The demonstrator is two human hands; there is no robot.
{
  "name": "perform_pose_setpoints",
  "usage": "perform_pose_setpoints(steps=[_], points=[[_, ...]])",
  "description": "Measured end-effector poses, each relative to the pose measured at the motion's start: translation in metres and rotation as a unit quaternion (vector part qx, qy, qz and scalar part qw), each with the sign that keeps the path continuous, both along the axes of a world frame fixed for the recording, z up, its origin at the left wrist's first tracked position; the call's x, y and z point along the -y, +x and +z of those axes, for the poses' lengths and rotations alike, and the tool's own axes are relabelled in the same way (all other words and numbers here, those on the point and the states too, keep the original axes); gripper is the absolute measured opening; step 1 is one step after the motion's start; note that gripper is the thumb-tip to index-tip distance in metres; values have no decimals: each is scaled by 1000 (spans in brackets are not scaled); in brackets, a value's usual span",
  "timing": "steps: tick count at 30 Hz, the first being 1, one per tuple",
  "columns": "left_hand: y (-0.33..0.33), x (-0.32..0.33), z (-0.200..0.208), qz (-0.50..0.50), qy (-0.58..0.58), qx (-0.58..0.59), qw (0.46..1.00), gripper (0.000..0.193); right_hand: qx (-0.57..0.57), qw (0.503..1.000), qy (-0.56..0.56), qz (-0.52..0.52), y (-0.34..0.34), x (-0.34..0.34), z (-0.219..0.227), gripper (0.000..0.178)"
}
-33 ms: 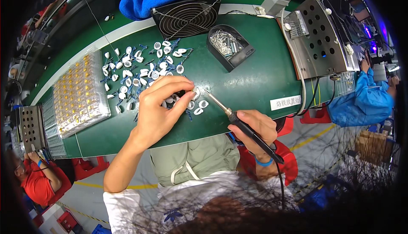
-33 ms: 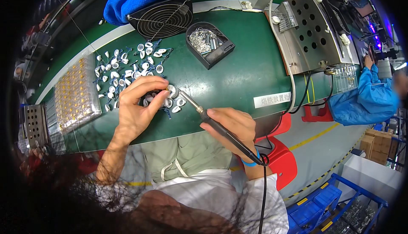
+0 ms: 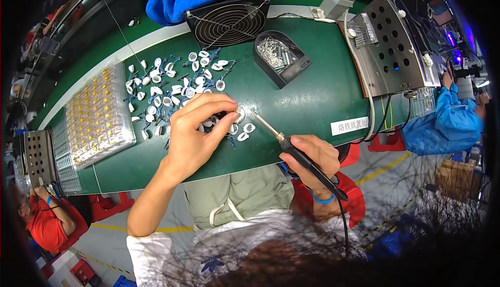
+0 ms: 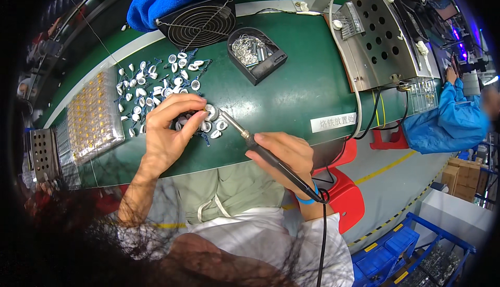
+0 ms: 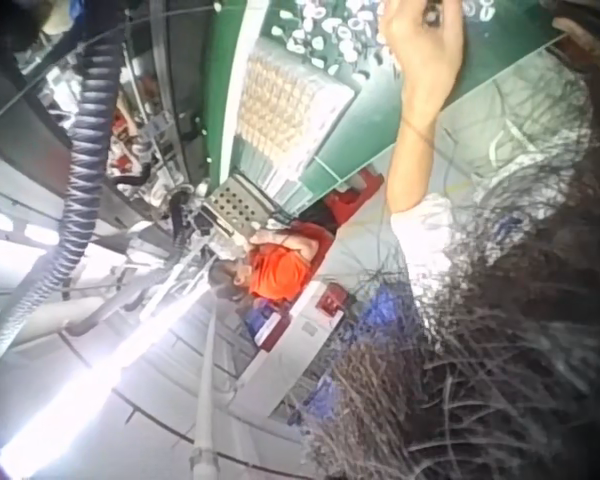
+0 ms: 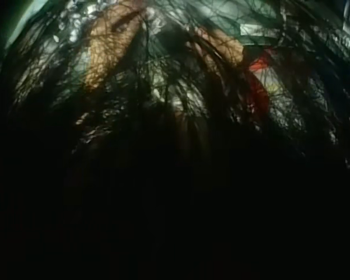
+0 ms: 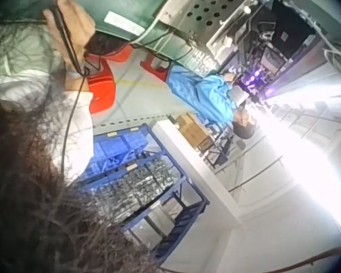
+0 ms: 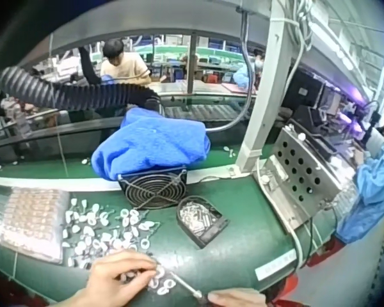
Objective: Soldering electronic components and organizing them into sorting trays.
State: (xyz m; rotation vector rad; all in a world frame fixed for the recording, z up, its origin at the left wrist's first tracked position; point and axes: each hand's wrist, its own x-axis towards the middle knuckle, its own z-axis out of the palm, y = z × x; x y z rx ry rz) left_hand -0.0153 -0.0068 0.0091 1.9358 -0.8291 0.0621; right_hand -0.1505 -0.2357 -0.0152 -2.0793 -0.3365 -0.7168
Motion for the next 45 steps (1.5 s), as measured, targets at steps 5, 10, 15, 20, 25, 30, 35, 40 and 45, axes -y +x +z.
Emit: perform_pose_setpoints(steps=[5,10,15,20,25,30,35,40,45], points=[[3,2,-3,4,-29,-53,998,19,29,1000,7,2,2,-11,0,46],[1,1,0,15,-51,-157,986,20,3,1000,-26,17,9,-24,0,50],[5,0,-3,-12,7,64,998,21,30,999,10,23,15,-29,-5,56],[2,-2,-3,-11,12,5,1000,20,10,998,-64,-4,17,-34,-1,65],[1,-1,-2,19,-14,-93,995,16,24,997,-61,-29,33,-55,3,62],[4,-6,-1,-28,13,-13,999,17,11,988,-148,-46,36,-57,5,60],[4,-8,0,-38,25,-15,999,18,-19,999,-31,-23,26,-40,6,51],[6,-7,0,-42,12,-27,999,17,38,998,48,-9,12,-25,-2,42],[5,-1,-1,-32,-4,-13,999,15,58,998,15,-2,2,-9,-7,46]])
